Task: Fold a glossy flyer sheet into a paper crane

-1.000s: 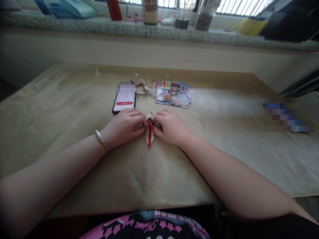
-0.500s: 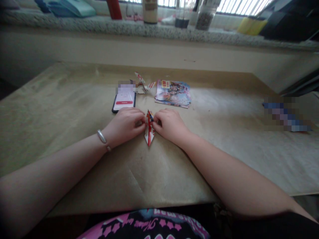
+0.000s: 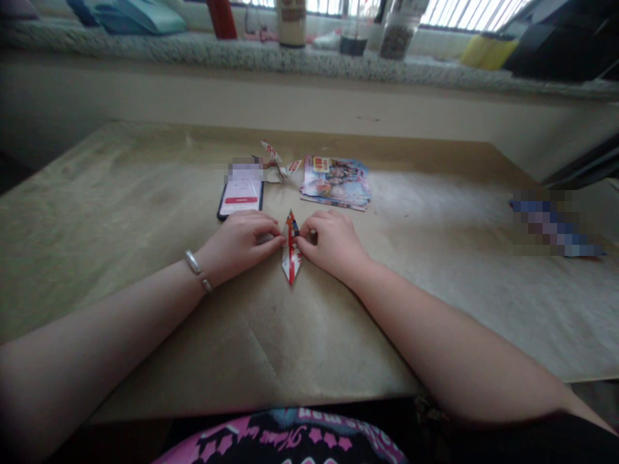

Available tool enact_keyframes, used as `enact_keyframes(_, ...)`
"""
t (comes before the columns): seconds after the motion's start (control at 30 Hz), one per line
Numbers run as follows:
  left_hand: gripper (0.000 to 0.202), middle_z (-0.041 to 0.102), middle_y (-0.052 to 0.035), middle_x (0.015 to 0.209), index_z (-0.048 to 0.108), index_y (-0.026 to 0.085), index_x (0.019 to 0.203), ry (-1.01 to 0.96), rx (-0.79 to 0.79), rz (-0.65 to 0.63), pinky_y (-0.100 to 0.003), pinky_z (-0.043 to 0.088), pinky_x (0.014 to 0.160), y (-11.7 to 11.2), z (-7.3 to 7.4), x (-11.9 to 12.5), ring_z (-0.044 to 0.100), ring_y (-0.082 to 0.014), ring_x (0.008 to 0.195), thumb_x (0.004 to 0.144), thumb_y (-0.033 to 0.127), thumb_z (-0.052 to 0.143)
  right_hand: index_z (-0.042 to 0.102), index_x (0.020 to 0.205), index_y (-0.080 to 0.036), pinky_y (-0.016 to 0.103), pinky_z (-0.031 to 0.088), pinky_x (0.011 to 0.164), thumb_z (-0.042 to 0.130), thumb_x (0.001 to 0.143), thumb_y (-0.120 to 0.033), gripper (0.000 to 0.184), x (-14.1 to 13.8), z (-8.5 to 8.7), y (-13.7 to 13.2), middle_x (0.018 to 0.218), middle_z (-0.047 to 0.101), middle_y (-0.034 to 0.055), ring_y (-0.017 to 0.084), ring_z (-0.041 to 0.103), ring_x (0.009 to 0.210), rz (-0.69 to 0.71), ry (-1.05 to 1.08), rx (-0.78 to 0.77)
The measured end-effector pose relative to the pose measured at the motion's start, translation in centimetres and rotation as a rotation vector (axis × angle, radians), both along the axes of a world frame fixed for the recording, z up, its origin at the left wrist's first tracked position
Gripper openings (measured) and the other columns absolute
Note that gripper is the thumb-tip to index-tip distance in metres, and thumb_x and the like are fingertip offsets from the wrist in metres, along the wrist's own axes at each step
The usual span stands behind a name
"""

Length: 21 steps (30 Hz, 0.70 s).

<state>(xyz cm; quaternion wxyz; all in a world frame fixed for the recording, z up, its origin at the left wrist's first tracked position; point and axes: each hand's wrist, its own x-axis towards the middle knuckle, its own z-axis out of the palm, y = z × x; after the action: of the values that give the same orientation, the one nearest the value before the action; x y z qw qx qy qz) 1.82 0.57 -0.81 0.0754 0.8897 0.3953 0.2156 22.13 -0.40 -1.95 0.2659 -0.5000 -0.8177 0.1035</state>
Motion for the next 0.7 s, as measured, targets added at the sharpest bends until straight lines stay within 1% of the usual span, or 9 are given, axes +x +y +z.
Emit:
enact_keyframes(0.17, 0.019, 0.067, -0.0035, 0.071, 0.067, 0.016, 0.069, -0.02, -0.005, 0.029, -0.027, 0.044, 0.068, 0.2, -0.3, 0.1, 0.06, -0.0149, 0.07, 0.083, 0.026, 0.061, 0.059, 0.065, -0.02, 0.033, 0.04, 0.074, 0.058, 0.084, -0.026, 0.02, 0.0, -0.1, 0.2, 0.071, 0.064, 0.0032, 0.017, 0.054, 0.072, 0.028, 0.042, 0.0)
enact_keyframes(0.27, 0.022, 0.067, -0.0033, 0.071, 0.065, 0.016, 0.067, -0.015, -0.009, 0.096, -0.027, 0.043, 0.065, 0.4, -0.5, 0.3, 0.059, -0.0147, 0.067, 0.082, 0.031, 0.064, 0.057, 0.062, -0.021, 0.033, 0.04, 0.073, 0.06, 0.081, -0.026, 0.02, -0.1, -0.2, 0.4, 0.07, 0.063, 0.0029, 0.017, 0.054, 0.07, 0.009, 0.036, 0.0)
enact_keyframes(0.37, 0.025, 0.066, -0.0037, 0.071, 0.064, 0.016, 0.069, 0.058, 0.011, 0.148, -0.028, 0.041, 0.062, 0.4, -0.4, 0.5, 0.058, -0.0158, 0.065, 0.083, 0.036, 0.063, 0.056, 0.061, -0.02, 0.033, 0.041, 0.073, 0.062, 0.078, -0.024, 0.019, -0.2, -0.2, 0.5, 0.07, 0.064, 0.0029, 0.017, 0.054, 0.07, 0.003, 0.042, -0.001)
enact_keyframes(0.47, 0.022, 0.067, -0.0042, 0.076, 0.065, 0.016, 0.078, 0.102, 0.05, 0.108, -0.028, 0.042, 0.063, 0.0, -0.2, 0.4, 0.06, -0.0174, 0.071, 0.085, 0.037, 0.061, 0.057, 0.061, -0.021, 0.032, 0.041, 0.072, 0.063, 0.077, -0.023, 0.017, -0.1, -0.1, 0.4, 0.069, 0.064, 0.0027, 0.017, 0.054, 0.07, -0.007, 0.047, -0.003)
enact_keyframes(0.57, 0.018, 0.069, -0.0043, 0.088, 0.065, 0.017, 0.091, 0.036, 0.082, 0.049, -0.025, 0.044, 0.065, -0.4, -0.1, 0.2, 0.062, -0.0159, 0.077, 0.087, 0.034, 0.059, 0.058, 0.063, -0.021, 0.031, 0.041, 0.069, 0.062, 0.078, -0.022, 0.016, 0.0, -0.1, 0.4, 0.069, 0.063, 0.0025, 0.017, 0.054, 0.069, -0.006, 0.053, -0.009)
enact_keyframes(0.63, 0.017, 0.07, -0.0029, 0.086, 0.065, 0.018, 0.092, 0.023, 0.093, 0.025, -0.024, 0.043, 0.063, -0.5, -0.1, 0.0, 0.063, -0.0144, 0.074, 0.088, 0.032, 0.057, 0.059, 0.063, -0.02, 0.031, 0.041, 0.069, 0.062, 0.077, -0.022, 0.014, 0.1, -0.1, 0.4, 0.069, 0.064, 0.0026, 0.017, 0.055, 0.069, 0.002, 0.058, -0.013)
enact_keyframes(0.7, 0.017, 0.07, -0.0019, 0.078, 0.067, 0.019, 0.089, 0.078, 0.117, 0.008, -0.024, 0.042, 0.061, -0.6, 0.0, -0.2, 0.063, -0.0142, 0.069, 0.09, 0.031, 0.054, 0.06, 0.064, -0.02, 0.032, 0.041, 0.071, 0.062, 0.077, -0.022, 0.014, 0.1, -0.1, 0.5, 0.069, 0.064, 0.0026, 0.018, 0.056, 0.07, 0.006, 0.054, -0.01)
